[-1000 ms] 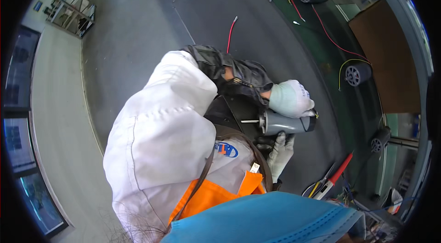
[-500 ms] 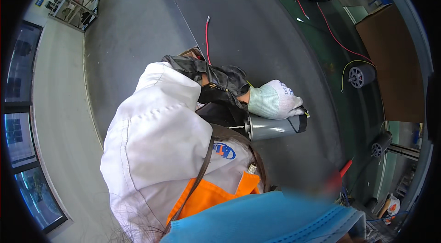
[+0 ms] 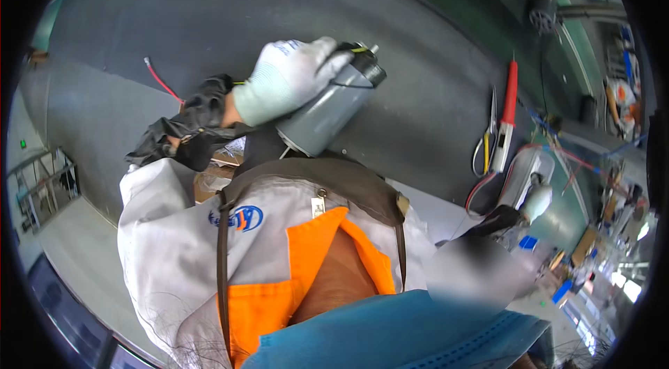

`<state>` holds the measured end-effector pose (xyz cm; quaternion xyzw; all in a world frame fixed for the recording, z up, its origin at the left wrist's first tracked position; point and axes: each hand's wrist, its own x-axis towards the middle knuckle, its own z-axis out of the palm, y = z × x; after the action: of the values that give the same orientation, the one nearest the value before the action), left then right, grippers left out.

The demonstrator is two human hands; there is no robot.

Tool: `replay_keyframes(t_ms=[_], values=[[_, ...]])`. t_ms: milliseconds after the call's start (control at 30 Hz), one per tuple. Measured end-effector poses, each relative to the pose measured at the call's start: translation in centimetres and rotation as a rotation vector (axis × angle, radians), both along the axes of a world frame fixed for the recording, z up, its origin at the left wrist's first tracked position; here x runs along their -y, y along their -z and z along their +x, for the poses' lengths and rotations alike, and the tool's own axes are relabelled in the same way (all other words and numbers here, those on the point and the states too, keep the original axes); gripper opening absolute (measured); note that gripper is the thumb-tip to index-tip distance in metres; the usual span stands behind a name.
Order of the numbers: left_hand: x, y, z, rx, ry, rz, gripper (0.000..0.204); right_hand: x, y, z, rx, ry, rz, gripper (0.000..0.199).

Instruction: Assembling components and wiring for small electric motors at a workbench.

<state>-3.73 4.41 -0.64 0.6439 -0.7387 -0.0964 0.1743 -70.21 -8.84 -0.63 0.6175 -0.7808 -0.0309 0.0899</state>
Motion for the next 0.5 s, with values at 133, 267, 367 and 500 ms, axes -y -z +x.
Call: replay_keyframes(t_ms=[133,267,367,500], values=[[2.5,-1.4,1.6,-0.196,0.021,0.330,0.046,-2.4,-5.5,4.1,-0.135,0.152,-0.180,0.036],[4.3,-4.1,3.6,-0.336,0.204,0.584,0.075,-4.9,-10.2,6.2,-0.357,-0.316,-0.519,0.023],[6.9,-10.3,4.9,-0.627,0.216,1.215,0.038,-7.7,-12.6,19.1,0.903,-0.348,-0.652,0.038],[6.7,-10.1,5.3,-0.384,0.161,1.110,0.044,-8.0,-6.6,26.3,1.037,-0.898,-0.438,0.042]])
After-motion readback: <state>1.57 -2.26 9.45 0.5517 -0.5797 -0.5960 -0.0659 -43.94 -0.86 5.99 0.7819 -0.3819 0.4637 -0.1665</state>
